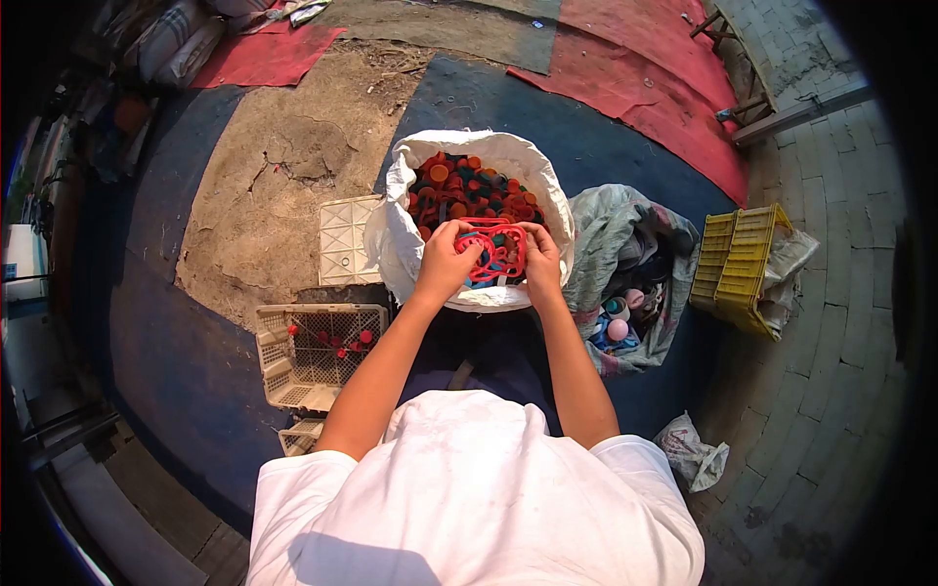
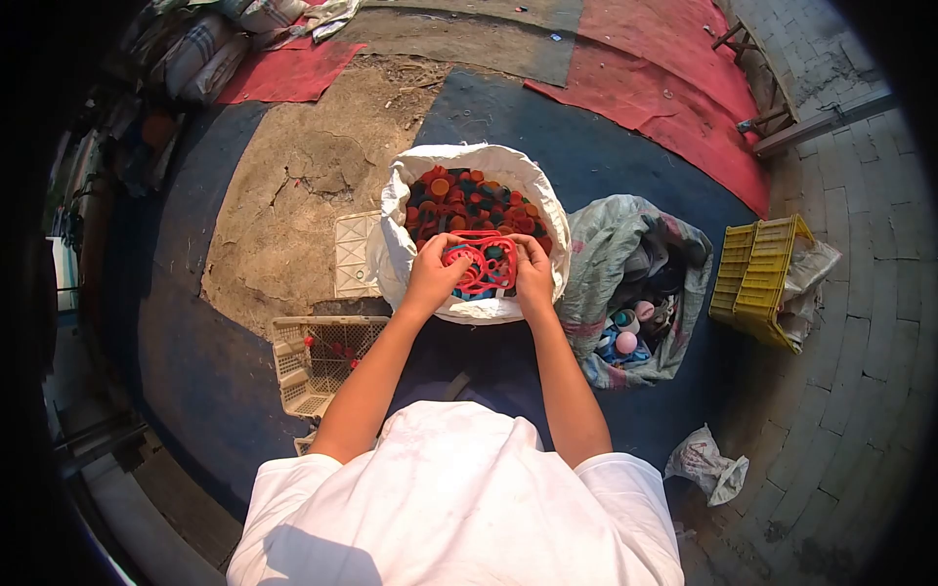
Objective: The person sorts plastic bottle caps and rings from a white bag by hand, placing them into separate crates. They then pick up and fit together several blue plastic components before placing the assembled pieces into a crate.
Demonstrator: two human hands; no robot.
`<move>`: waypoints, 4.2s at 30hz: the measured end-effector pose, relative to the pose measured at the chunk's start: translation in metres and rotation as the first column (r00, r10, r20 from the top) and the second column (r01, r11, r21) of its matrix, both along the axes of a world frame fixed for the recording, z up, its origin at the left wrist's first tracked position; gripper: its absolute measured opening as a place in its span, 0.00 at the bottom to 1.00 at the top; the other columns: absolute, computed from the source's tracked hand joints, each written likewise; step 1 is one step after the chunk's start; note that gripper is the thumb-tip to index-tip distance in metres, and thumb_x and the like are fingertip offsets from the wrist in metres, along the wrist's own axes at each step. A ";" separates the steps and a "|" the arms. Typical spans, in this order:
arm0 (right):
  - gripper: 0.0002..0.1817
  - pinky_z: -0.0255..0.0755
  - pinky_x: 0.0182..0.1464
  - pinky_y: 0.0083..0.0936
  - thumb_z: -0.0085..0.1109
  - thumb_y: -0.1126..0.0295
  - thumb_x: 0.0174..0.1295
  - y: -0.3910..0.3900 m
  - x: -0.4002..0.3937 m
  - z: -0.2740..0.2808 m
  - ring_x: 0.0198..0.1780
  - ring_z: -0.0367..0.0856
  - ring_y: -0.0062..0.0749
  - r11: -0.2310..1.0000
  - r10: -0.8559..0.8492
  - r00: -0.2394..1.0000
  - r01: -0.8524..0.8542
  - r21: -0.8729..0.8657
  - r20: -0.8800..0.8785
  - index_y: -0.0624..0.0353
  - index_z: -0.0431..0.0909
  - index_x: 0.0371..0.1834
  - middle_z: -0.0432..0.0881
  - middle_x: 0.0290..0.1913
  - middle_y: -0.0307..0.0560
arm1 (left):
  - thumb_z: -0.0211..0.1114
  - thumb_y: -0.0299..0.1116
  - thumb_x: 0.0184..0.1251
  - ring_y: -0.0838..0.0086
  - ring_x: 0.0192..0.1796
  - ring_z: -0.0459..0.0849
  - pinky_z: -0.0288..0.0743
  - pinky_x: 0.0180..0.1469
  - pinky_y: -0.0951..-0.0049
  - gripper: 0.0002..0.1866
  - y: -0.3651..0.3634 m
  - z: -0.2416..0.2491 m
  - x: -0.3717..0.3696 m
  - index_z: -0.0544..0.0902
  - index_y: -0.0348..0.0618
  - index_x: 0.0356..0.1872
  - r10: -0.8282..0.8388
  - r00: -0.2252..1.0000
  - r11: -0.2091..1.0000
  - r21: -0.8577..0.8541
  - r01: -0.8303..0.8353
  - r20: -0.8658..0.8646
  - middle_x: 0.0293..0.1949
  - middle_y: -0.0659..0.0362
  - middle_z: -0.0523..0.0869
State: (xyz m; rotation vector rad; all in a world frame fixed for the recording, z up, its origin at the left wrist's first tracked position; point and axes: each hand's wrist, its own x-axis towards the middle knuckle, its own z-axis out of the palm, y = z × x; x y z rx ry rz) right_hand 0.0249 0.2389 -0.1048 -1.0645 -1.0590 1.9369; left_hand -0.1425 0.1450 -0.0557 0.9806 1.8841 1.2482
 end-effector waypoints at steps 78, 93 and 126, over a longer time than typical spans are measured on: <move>0.15 0.86 0.50 0.37 0.46 0.60 0.83 -0.026 -0.009 0.079 0.54 0.86 0.35 0.970 -0.242 0.909 0.217 -0.110 -0.339 0.59 0.78 0.54 0.85 0.51 0.47 | 0.45 0.72 0.76 0.62 0.67 0.82 0.83 0.61 0.54 0.45 -0.037 0.018 0.015 0.62 0.49 0.81 -0.127 0.294 0.951 0.201 -0.236 0.947 0.77 0.50 0.70; 0.16 0.76 0.59 0.27 0.58 0.67 0.74 -0.173 -0.058 0.043 0.53 0.83 0.28 0.765 0.594 0.789 -0.614 -0.193 -0.155 0.59 0.78 0.61 0.84 0.53 0.42 | 0.53 0.53 0.80 0.58 0.70 0.80 0.76 0.70 0.46 0.28 -0.228 0.002 0.086 0.75 0.49 0.72 -0.104 0.163 0.450 0.193 -0.872 0.981 0.69 0.53 0.81; 0.35 0.53 0.79 0.51 0.57 0.53 0.73 -0.303 -0.224 -0.085 0.81 0.60 0.42 0.006 0.933 -0.105 -0.952 -0.307 0.343 0.54 0.65 0.81 0.67 0.79 0.51 | 0.51 0.71 0.72 0.52 0.75 0.70 0.65 0.73 0.46 0.46 -0.444 -0.210 -0.021 0.64 0.49 0.81 0.110 -0.378 0.038 -0.384 -0.923 0.919 0.82 0.53 0.62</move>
